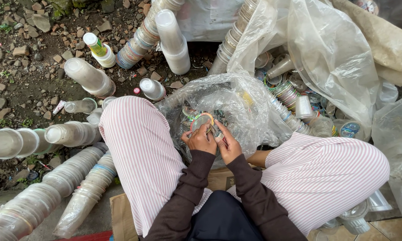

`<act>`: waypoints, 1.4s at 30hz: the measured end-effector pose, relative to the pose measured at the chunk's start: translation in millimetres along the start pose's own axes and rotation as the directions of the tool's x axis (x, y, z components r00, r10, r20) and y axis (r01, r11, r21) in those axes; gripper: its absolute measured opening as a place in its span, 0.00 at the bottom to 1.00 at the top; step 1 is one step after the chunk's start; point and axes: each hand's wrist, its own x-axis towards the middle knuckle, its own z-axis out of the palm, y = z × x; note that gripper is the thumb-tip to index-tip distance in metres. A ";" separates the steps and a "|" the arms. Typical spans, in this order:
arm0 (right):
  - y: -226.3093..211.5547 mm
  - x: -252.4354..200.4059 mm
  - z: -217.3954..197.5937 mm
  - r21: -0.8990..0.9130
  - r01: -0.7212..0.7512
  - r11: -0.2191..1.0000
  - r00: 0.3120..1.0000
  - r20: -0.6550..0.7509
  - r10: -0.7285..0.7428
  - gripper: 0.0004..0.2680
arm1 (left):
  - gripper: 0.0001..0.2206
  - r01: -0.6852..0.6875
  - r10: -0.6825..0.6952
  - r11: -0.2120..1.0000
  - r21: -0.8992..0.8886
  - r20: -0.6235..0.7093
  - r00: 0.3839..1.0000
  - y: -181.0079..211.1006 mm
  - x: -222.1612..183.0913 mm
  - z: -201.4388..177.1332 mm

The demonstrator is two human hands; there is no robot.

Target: Removing the top rims from plastic cups using a small blade and stacking the cups

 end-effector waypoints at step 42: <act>74.6 14.4 -9.4 0.347 -0.203 0.916 0.962 -0.105 0.253 0.12 | 0.12 0.189 -0.163 0.972 -0.139 0.175 0.971 -7.1 -11.7 -4.1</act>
